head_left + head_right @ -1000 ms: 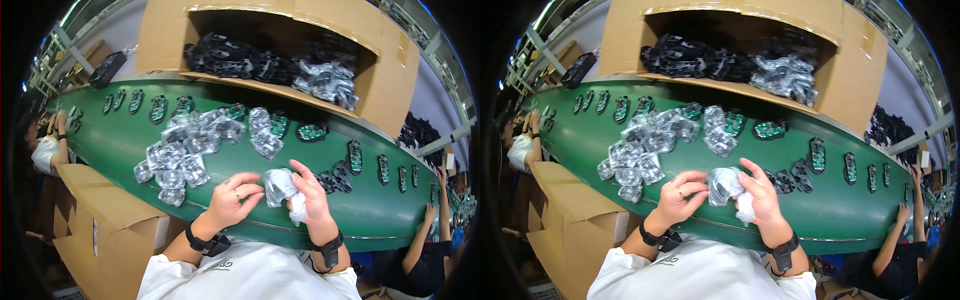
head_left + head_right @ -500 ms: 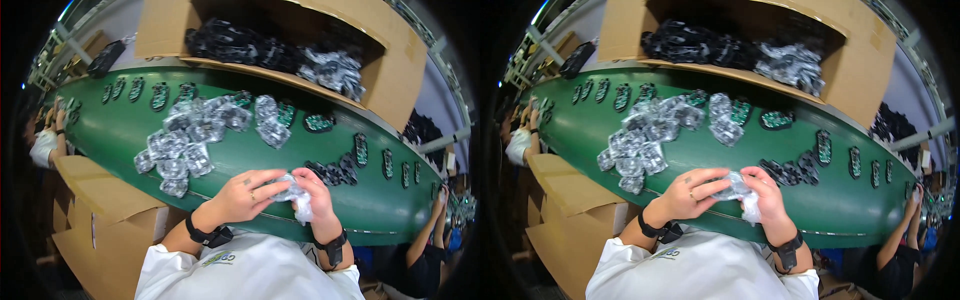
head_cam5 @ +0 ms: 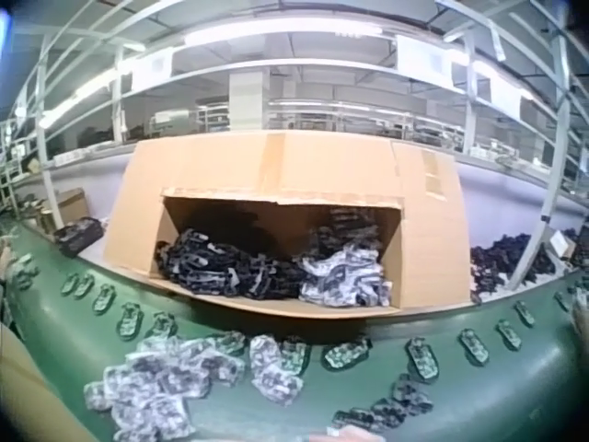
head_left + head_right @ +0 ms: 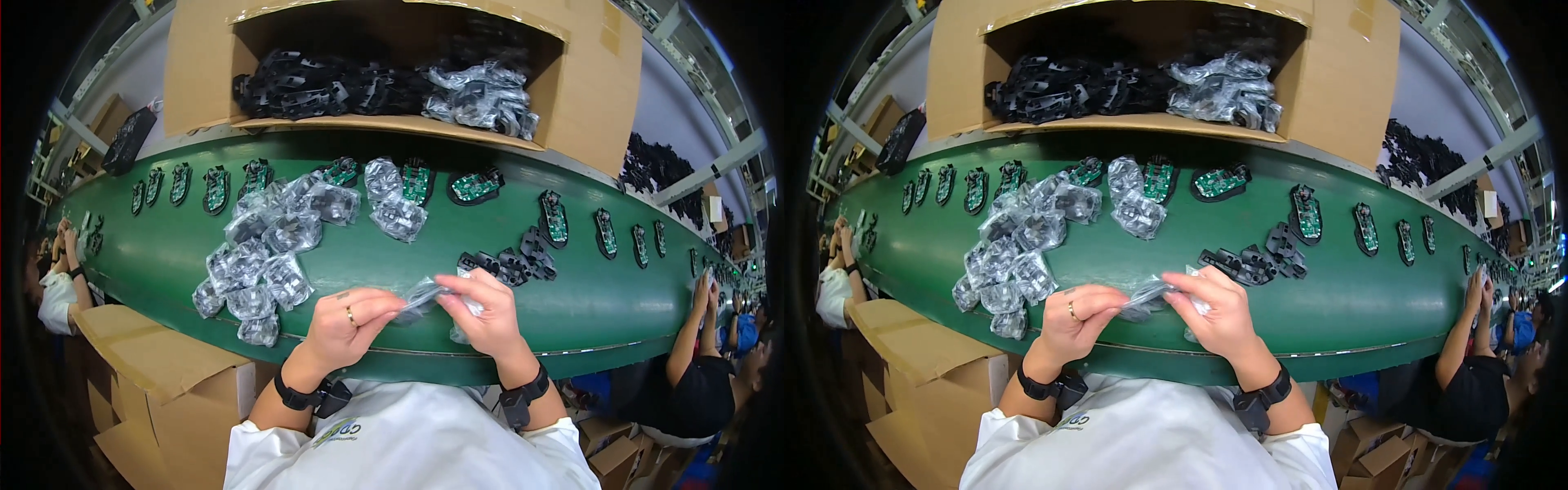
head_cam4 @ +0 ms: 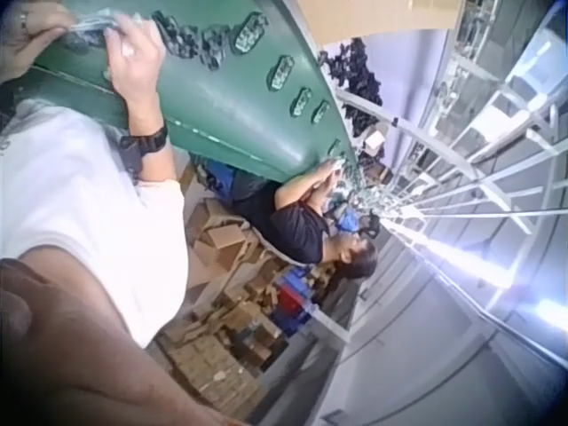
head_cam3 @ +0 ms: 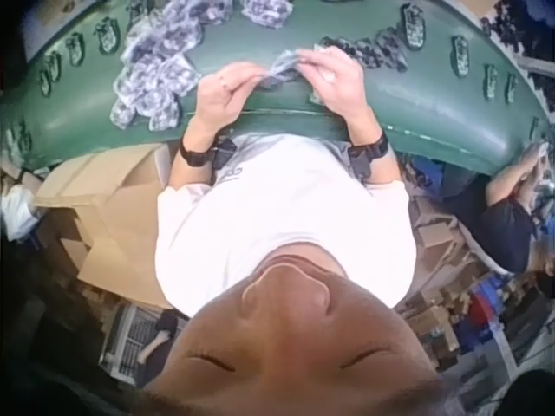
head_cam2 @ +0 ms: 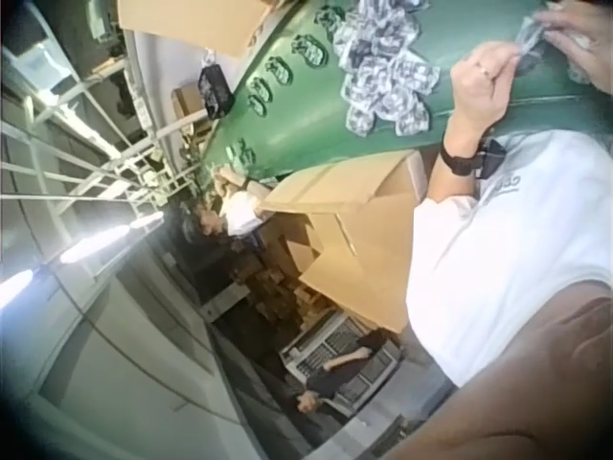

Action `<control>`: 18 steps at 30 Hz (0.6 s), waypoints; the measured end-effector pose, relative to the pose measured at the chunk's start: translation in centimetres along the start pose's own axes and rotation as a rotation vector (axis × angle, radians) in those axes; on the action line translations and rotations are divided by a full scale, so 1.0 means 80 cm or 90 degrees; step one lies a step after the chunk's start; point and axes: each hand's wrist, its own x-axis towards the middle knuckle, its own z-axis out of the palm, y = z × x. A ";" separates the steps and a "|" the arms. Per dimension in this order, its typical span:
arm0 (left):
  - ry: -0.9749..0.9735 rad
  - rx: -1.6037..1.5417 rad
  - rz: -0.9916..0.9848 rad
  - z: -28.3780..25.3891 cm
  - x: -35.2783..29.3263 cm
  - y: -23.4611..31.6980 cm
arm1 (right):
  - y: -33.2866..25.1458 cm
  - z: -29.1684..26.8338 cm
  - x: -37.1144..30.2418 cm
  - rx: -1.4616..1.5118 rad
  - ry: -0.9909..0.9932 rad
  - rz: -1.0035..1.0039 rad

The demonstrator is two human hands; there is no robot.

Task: Assembling components for computer mice on a factory assembly line and packaging them into boxes.

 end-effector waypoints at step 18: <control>0.171 0.233 0.046 -0.005 0.015 0.020 | -0.035 -0.011 0.016 -0.184 0.108 -0.236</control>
